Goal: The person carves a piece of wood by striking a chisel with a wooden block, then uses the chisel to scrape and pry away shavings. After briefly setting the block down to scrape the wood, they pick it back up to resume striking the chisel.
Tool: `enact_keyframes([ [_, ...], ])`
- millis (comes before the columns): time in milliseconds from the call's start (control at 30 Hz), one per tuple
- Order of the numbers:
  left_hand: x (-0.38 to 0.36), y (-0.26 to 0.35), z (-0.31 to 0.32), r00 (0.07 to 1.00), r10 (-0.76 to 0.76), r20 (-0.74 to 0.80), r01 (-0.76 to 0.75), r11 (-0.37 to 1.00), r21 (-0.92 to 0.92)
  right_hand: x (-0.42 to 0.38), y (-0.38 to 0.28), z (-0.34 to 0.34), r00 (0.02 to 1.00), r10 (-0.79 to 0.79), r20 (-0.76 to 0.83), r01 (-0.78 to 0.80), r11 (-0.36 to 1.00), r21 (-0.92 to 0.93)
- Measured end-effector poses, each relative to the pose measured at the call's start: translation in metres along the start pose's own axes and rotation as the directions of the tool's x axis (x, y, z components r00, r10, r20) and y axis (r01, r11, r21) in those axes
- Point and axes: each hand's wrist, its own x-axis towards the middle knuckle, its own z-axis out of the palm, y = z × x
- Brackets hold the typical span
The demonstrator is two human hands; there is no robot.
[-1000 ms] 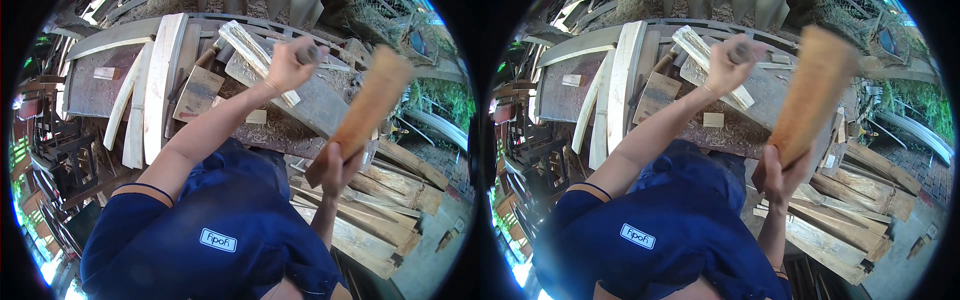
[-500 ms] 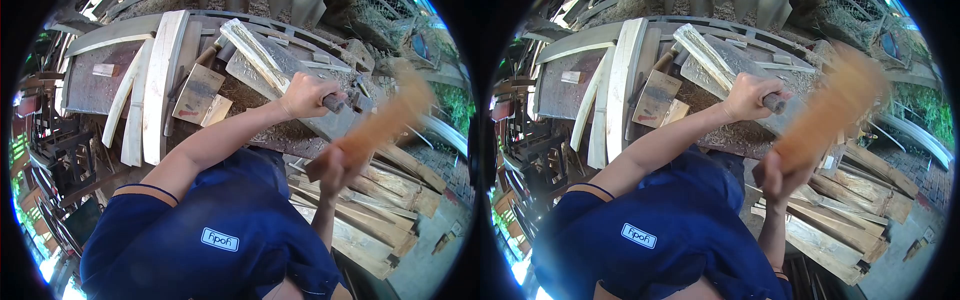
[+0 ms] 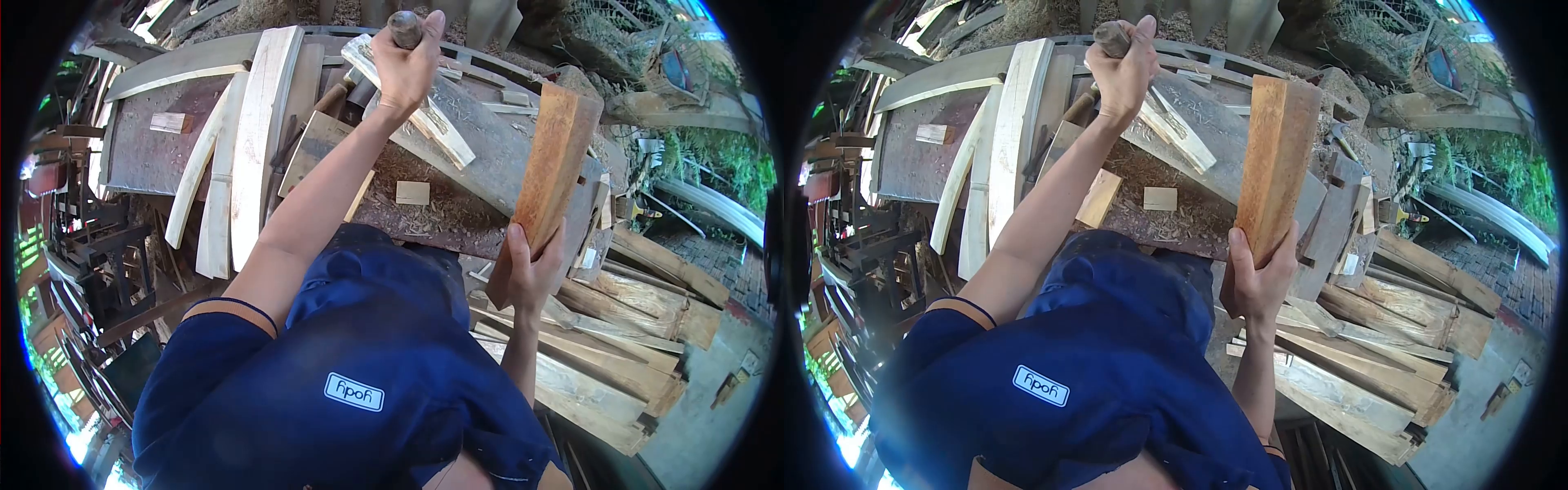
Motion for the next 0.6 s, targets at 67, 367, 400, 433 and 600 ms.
enact_keyframes([
  [67,0.0,0.0,0.001,0.999,0.037,0.01,-0.038,0.999,0.02,-0.001,-0.002,0.0,1.0,0.004,-0.005,-0.004,1.0,0.018],
  [367,-0.009,-0.011,0.006,0.997,0.017,0.08,-0.03,0.985,0.171,-0.003,0.005,0.002,0.999,0.04,-0.016,-0.039,0.996,0.075],
  [400,-0.012,-0.01,0.008,0.993,0.036,0.113,-0.057,0.98,0.192,-0.003,0.004,0.002,0.999,0.042,-0.015,-0.041,0.996,0.075],
  [433,-0.015,-0.009,0.009,0.988,0.056,0.146,-0.086,0.973,0.212,-0.001,0.002,0.001,1.0,0.023,-0.012,-0.023,0.999,0.044],
  [600,-0.04,-0.009,0.034,0.949,0.18,0.26,-0.265,0.902,0.341,0.007,-0.023,0.003,0.99,-0.04,-0.136,0.056,0.992,0.113],
])
